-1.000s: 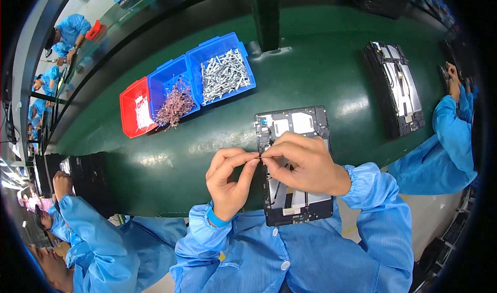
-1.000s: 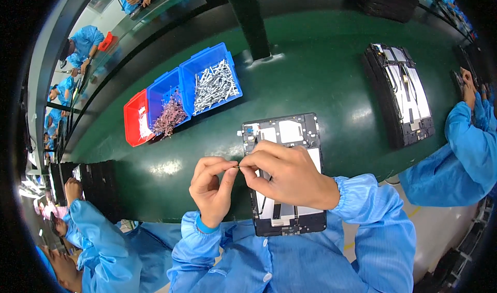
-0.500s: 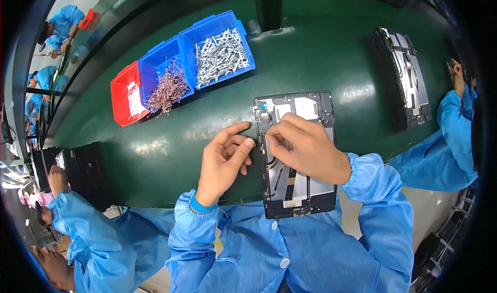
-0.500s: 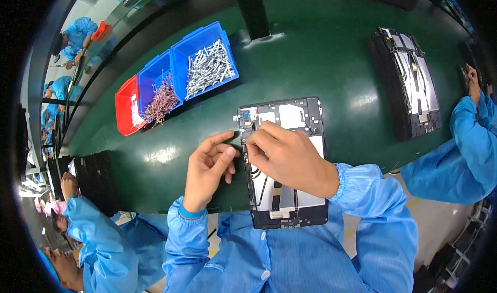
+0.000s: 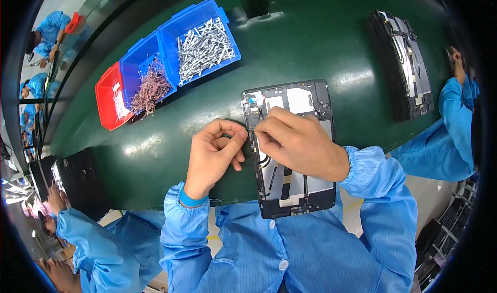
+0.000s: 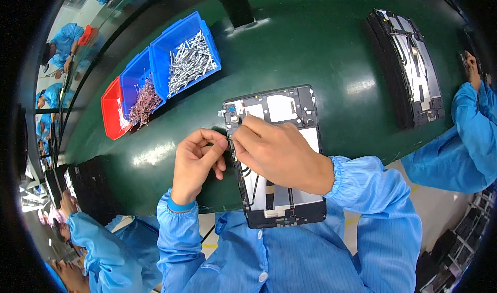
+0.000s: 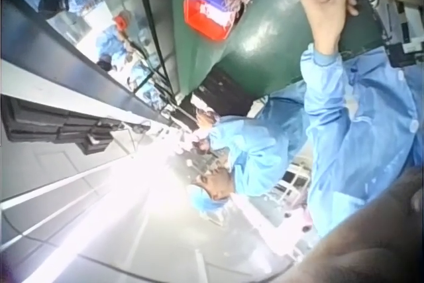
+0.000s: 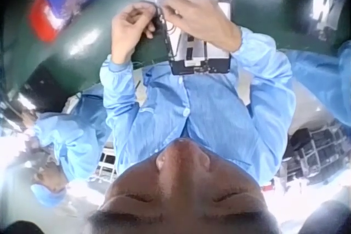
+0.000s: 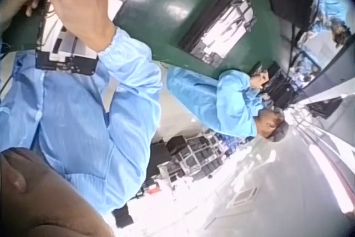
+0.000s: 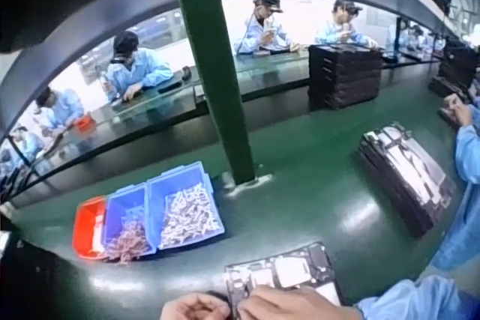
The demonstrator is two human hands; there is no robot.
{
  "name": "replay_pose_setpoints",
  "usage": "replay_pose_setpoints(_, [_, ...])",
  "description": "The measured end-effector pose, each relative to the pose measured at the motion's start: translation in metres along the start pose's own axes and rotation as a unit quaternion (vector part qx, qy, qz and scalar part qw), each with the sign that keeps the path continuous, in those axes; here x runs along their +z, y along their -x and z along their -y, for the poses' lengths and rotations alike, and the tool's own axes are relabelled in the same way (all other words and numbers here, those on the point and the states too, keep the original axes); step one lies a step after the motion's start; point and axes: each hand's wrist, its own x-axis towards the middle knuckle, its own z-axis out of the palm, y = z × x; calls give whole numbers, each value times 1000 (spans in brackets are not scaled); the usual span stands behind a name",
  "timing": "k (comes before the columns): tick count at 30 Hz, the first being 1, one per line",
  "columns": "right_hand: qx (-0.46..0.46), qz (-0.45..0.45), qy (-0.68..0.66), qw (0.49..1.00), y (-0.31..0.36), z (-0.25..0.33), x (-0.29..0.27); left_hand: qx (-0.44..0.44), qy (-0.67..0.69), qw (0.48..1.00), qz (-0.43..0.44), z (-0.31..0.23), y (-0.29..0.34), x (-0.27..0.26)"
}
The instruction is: The person assembles tablet chassis by taking components from bins, attaching them onto each chassis by hand, and stacking the finished chassis.
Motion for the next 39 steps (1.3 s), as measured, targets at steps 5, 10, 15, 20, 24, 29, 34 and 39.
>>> replay_pose_setpoints(5, [0, 0, 11, 1000, 0, -1, 0, -3, -17, 1000, -7, 0, -1, 0])
replay_pose_setpoints(10, [3, -5, 4, 1000, 1, -2, -1, 16, -21, 1000, -15, 1, 0, 4])
replay_pose_setpoints(15, [1, -5, 6, 1000, 2, -4, 1, 35, -28, 999, -20, 4, 1, 7])
replay_pose_setpoints(20, [5, 1, -3, 1000, 2, -4, 0, 42, -27, 998, -28, 2, 3, 9])
replay_pose_setpoints(24, [2, 4, -5, 1000, 3, -6, 1, 40, -20, 999, -16, 3, 1, 6])
replay_pose_setpoints(29, [0, -1, -4, 1000, 2, -5, 1, 52, -49, 997, -12, -1, -1, 4])
replay_pose_setpoints(34, [-2, 0, 2, 1000, 2, -5, 1, 51, -87, 994, -45, -8, -1, 14])
replay_pose_setpoints(39, [-6, -5, 1, 1000, 3, -7, 2, 55, -119, 988, -84, -4, -2, 22])
